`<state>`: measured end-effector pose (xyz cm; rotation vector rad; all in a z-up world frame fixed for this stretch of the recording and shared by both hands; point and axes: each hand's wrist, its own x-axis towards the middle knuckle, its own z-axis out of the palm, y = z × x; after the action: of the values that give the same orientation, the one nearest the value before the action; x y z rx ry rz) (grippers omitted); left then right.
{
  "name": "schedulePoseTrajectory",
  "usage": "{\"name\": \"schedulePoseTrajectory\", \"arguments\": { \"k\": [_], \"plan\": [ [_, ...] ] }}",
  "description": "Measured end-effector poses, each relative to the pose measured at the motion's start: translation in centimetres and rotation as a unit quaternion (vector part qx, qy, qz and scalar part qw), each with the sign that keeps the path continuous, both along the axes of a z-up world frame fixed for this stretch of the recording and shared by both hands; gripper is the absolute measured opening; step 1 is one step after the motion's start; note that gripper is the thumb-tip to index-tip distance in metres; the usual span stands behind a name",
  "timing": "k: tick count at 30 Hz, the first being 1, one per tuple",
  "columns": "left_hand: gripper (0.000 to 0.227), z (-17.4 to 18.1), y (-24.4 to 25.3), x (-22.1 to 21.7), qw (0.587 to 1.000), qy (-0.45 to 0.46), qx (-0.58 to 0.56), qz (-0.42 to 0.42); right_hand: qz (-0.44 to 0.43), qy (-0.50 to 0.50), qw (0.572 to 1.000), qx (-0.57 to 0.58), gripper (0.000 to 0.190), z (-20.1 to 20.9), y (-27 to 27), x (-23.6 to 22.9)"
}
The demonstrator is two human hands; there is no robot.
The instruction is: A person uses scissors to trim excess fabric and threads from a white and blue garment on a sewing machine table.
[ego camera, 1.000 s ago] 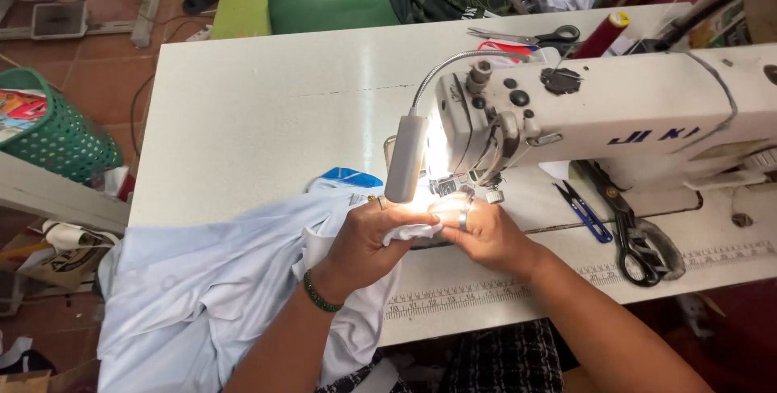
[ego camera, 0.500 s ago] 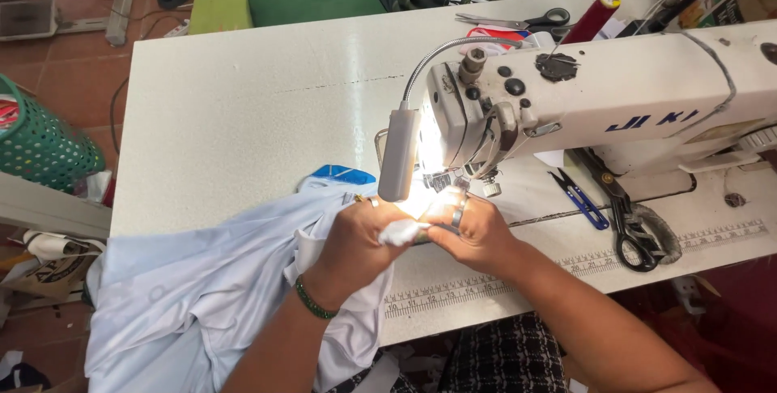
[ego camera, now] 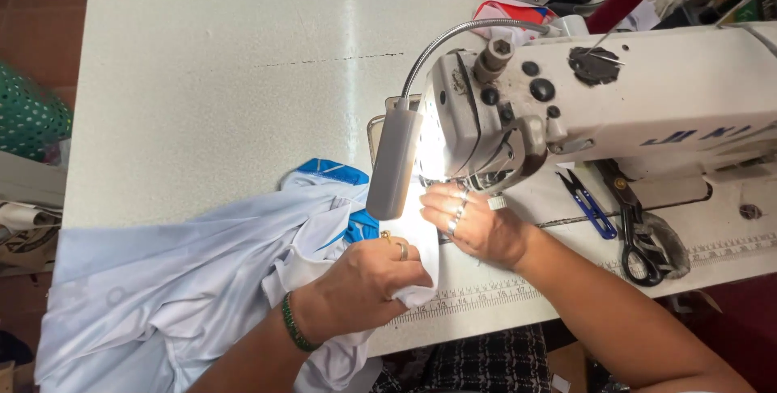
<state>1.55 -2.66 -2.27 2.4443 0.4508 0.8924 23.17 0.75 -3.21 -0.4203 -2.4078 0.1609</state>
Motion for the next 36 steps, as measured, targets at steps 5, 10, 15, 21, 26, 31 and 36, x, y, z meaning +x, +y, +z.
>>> {"name": "schedulePoseTrajectory", "arguments": {
  "k": [5,10,15,21,26,31,36],
  "plan": [
    [0.012,0.7,0.9,-0.3,0.999,0.001,-0.037,-0.027,0.004,-0.051,0.999,0.001,0.025,1.6,-1.0,0.0],
    [0.006,1.6,1.8,-0.8,0.991,-0.02,-0.13,-0.036,-0.024,-0.006,1.0,0.003,0.024,0.9,-0.5,-0.2],
    [0.018,1.1,2.9,-0.2,0.996,0.001,-0.083,0.026,-0.069,-0.005,0.997,0.022,0.011,1.6,-1.2,-1.4],
    [0.04,4.7,3.8,2.9,0.767,0.131,-0.55,0.303,-0.106,-0.059,0.992,0.04,0.016,1.9,-2.3,-1.6],
    [0.03,4.2,4.4,2.7,0.783,0.091,-0.541,0.294,-0.126,-0.065,0.99,0.021,0.014,0.5,-1.2,-1.4],
    [0.029,-3.4,5.4,1.4,0.927,0.08,-0.239,0.278,-0.17,-0.013,0.983,0.071,0.011,-3.6,-0.3,-0.6],
    [0.005,-5.2,3.7,1.9,0.961,-0.035,0.104,0.253,-0.144,0.043,0.988,-0.029,0.016,-1.7,-0.4,-0.5]
  ]
}}
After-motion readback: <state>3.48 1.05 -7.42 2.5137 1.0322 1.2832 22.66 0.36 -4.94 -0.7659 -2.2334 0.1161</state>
